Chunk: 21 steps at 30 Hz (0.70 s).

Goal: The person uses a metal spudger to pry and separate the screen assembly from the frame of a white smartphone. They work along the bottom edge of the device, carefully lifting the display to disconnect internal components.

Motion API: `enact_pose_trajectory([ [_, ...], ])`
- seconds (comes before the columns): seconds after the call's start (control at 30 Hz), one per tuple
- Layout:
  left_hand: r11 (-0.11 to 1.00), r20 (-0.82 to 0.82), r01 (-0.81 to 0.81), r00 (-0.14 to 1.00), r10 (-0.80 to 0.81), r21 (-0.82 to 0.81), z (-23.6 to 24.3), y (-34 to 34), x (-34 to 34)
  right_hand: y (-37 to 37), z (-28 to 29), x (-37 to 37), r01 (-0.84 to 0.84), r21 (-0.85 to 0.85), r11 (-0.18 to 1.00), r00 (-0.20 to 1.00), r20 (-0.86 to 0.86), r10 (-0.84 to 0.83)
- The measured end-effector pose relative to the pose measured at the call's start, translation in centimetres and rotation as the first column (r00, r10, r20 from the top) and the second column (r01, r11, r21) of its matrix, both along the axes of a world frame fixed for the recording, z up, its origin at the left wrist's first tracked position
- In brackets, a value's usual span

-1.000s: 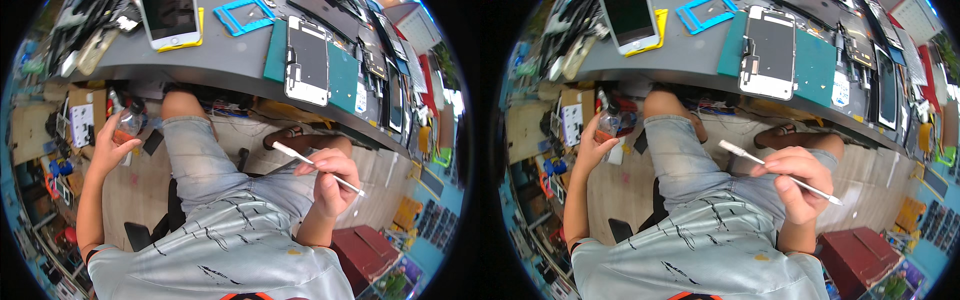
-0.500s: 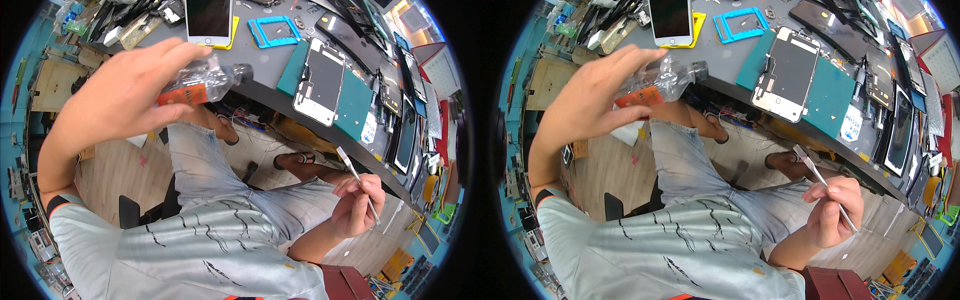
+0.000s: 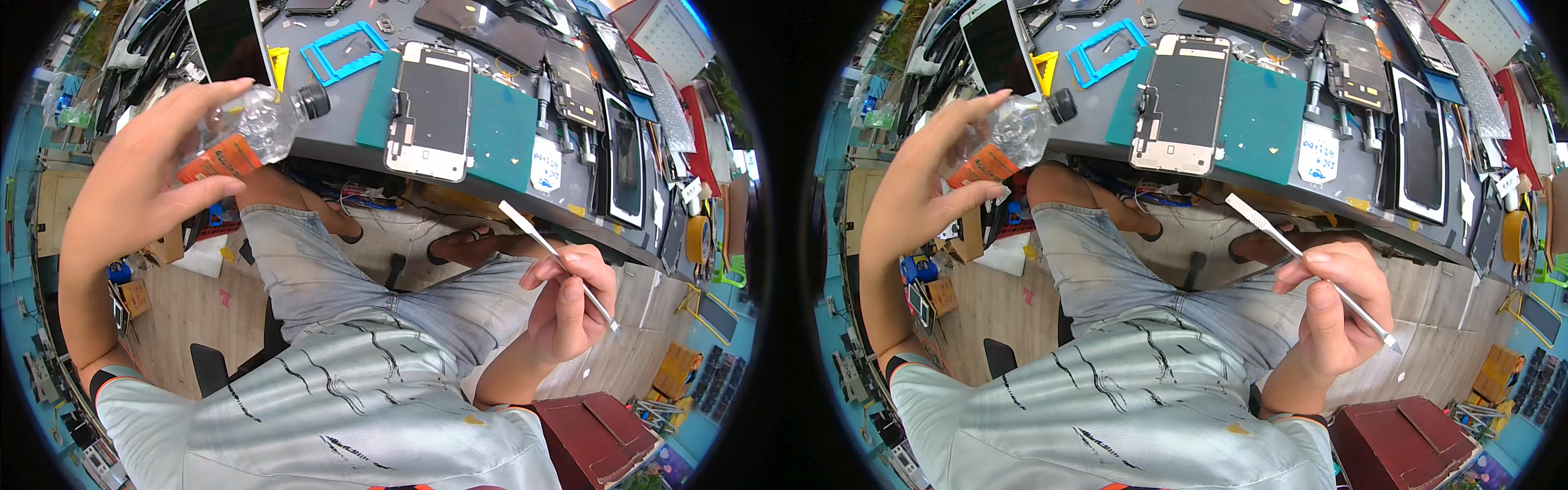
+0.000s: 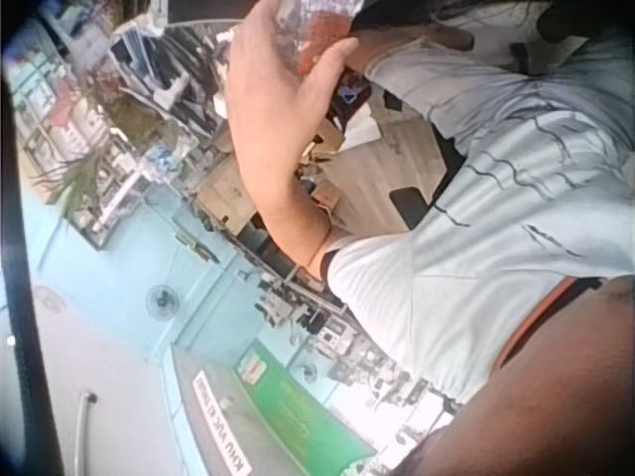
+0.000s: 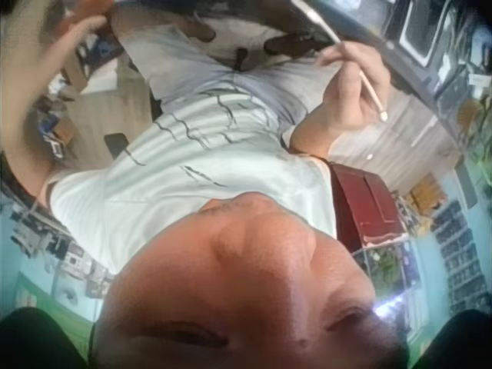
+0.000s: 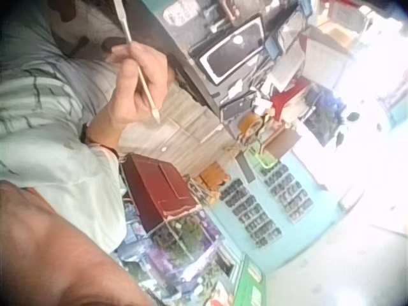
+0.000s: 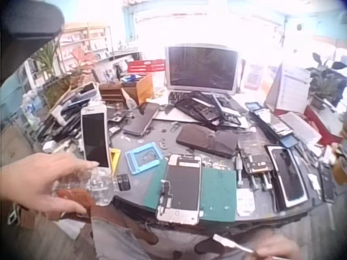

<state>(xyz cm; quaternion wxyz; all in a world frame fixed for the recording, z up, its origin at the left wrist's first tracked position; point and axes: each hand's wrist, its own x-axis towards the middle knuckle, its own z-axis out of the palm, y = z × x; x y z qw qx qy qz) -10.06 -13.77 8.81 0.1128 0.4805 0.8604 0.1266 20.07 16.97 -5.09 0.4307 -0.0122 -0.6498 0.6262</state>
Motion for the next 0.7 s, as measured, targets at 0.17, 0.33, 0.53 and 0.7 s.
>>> enact_pose_trajectory([
  [0.17,0.984,-0.107,0.162,0.982,-0.155,0.068,3.2,3.5,0.7,1.8,0.1,1.0,0.08,0.023,0.997,0.996,-0.025,-0.08],
  [0.33,0.879,-0.239,0.445,0.847,-0.475,-0.171,6.1,10.0,-0.4,3.0,-0.1,2.1,0.153,-0.055,0.987,0.988,-0.029,-0.154],
  [0.53,0.774,-0.284,0.403,0.766,-0.577,-0.488,9.1,17.5,2.8,3.6,-0.2,1.9,0.205,-0.098,0.974,0.977,0.073,-0.198],
  [0.7,0.654,-0.159,0.363,0.786,-0.597,-0.664,10.3,22.9,6.2,3.1,-0.1,0.1,0.243,-0.119,0.963,0.96,0.172,-0.221],
])
